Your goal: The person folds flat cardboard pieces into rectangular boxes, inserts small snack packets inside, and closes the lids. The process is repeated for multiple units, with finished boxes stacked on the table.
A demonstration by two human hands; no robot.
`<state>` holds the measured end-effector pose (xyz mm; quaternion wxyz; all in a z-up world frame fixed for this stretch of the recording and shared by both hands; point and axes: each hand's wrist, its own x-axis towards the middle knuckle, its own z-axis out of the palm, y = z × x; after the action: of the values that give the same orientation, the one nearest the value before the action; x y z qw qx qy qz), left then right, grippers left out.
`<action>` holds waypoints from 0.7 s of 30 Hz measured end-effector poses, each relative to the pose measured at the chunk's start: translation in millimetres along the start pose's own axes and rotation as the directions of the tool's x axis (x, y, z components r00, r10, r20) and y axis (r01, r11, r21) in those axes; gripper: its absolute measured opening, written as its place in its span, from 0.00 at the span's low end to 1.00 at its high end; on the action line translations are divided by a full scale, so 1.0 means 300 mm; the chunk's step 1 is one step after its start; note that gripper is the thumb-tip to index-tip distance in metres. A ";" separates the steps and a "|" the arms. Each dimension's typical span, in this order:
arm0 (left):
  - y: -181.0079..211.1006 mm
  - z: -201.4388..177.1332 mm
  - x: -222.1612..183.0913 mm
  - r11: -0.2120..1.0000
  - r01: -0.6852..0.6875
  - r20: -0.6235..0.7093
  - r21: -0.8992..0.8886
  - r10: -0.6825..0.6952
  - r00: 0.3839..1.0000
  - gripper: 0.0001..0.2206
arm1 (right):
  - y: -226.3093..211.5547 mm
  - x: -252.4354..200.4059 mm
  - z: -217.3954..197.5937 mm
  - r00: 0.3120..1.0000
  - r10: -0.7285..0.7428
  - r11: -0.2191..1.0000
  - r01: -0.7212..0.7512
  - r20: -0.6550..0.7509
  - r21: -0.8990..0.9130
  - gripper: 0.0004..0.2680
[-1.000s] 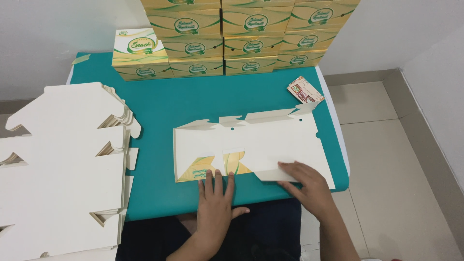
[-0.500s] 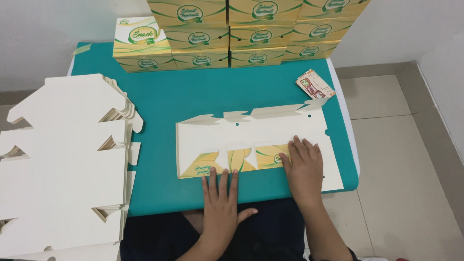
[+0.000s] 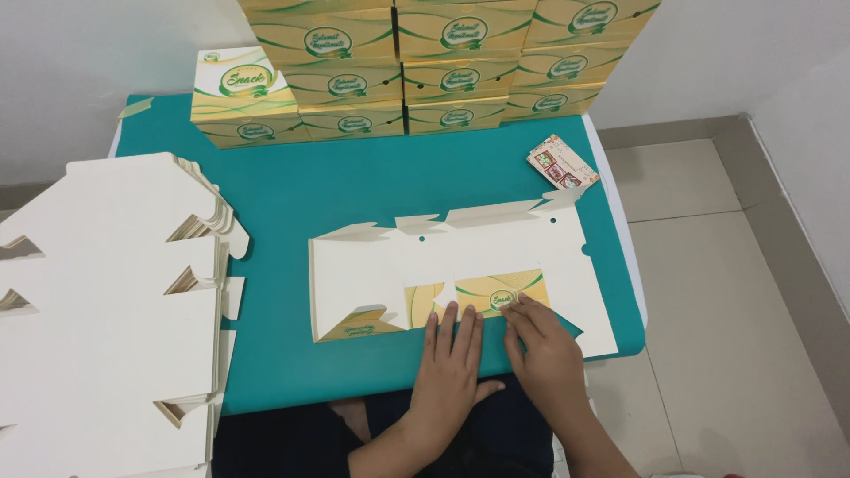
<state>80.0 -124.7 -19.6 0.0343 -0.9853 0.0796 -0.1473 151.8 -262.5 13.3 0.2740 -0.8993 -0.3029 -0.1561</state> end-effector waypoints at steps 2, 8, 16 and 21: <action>0.005 0.000 0.018 0.998 0.019 -0.014 -0.058 -0.020 1.000 0.46 | 0.018 0.004 -0.014 0.999 0.039 0.999 -0.040 -0.032 -0.018 0.07; 0.056 0.014 0.039 0.996 0.080 -0.006 0.028 -0.080 0.997 0.49 | 0.040 -0.013 0.025 0.995 -0.024 0.991 0.011 -0.101 -0.133 0.06; 0.073 0.027 0.031 0.993 0.104 0.007 0.061 -0.105 0.994 0.30 | -0.022 -0.016 0.078 0.983 -0.181 0.978 0.181 0.012 -0.100 0.08; 0.078 0.005 0.041 0.986 0.116 0.045 0.119 -0.122 0.992 0.47 | 0.017 -0.018 0.028 0.998 -0.002 0.999 -0.001 -0.066 -0.038 0.06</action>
<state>88.7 -149.5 -19.7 0.0847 -0.9881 0.0111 -0.1278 151.8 -263.6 2.1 0.2668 -0.8986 -0.2909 -0.1917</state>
